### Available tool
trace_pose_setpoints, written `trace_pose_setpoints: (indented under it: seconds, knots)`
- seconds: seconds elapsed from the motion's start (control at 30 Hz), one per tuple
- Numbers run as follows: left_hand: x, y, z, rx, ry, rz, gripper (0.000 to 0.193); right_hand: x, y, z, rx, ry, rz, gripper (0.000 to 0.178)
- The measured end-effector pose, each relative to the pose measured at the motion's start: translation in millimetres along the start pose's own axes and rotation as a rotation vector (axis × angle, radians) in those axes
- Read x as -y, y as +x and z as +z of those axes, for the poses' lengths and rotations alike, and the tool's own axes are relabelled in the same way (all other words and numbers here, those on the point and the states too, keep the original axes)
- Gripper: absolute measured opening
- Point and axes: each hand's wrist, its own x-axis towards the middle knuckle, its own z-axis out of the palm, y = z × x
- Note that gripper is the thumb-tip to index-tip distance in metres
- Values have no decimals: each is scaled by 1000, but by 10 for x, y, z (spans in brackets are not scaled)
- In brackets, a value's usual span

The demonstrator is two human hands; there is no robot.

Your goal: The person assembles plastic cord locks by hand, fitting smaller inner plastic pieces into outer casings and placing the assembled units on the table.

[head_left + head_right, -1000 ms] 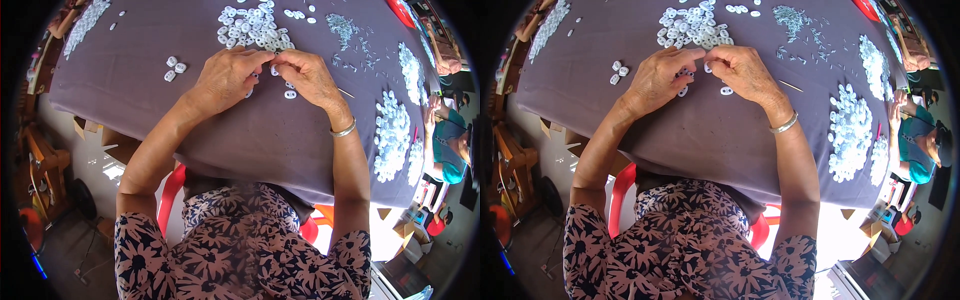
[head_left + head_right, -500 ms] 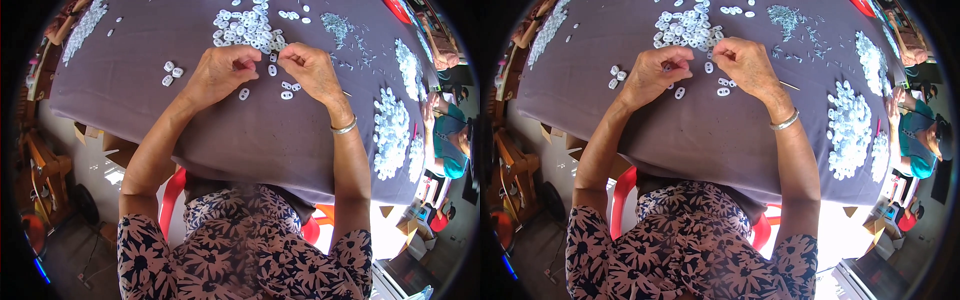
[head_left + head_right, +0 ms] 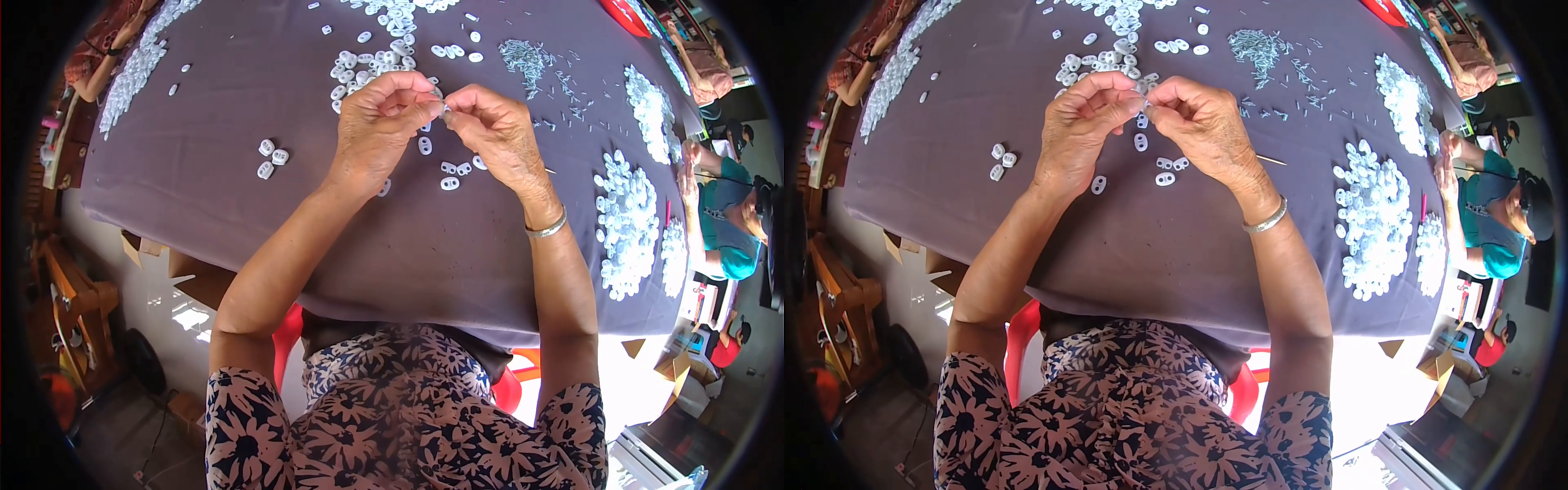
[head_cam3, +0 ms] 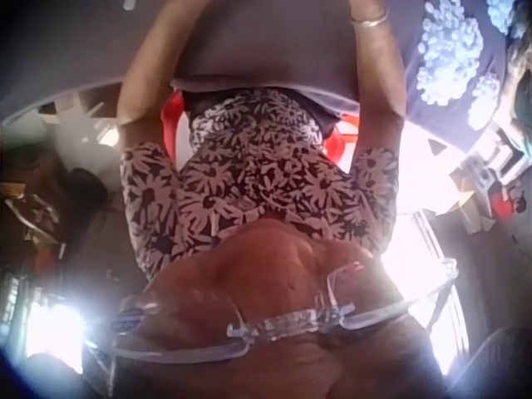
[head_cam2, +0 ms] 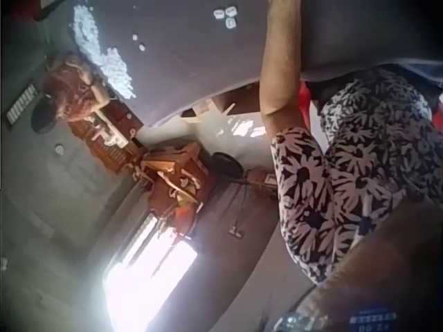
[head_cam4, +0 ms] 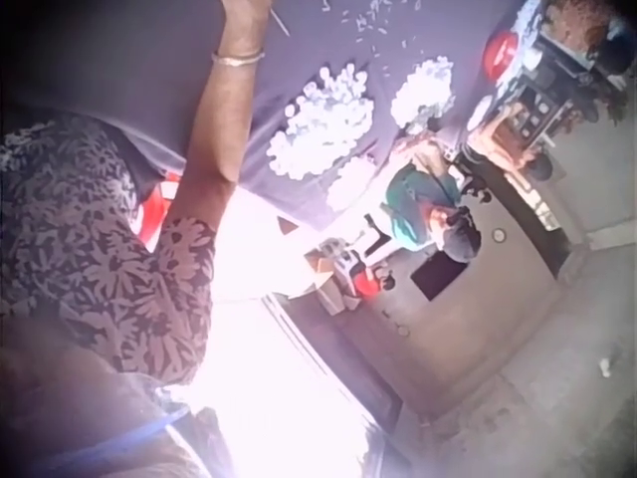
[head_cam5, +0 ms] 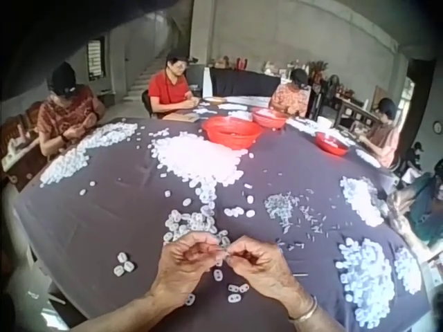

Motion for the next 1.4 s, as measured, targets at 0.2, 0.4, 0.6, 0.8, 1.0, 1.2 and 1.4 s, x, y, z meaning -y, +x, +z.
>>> trace_pose_setpoints:
  seconds: [0.2,0.4,0.6,0.8,1.0,1.2,1.4]
  knots:
    - [126,36,-1,-35,12,38,20,-64,29,-45,-43,86,115,6]
    - [218,23,-54,28,116,193,28,-62,34,-5,-11,-86,22,6]
    - [218,9,-97,38,98,169,23,-68,-4,17,13,-99,14,3]
    - [158,13,-125,94,22,55,19,-75,-8,7,3,-88,7,6]
    - [112,16,-123,76,-111,-72,18,-5,11,-90,134,18,-13,8]
    - [18,11,-170,240,-236,-254,18,22,16,-171,237,238,29,9]
    - [-20,14,-128,249,-280,-306,23,-3,11,-60,123,253,-85,7]
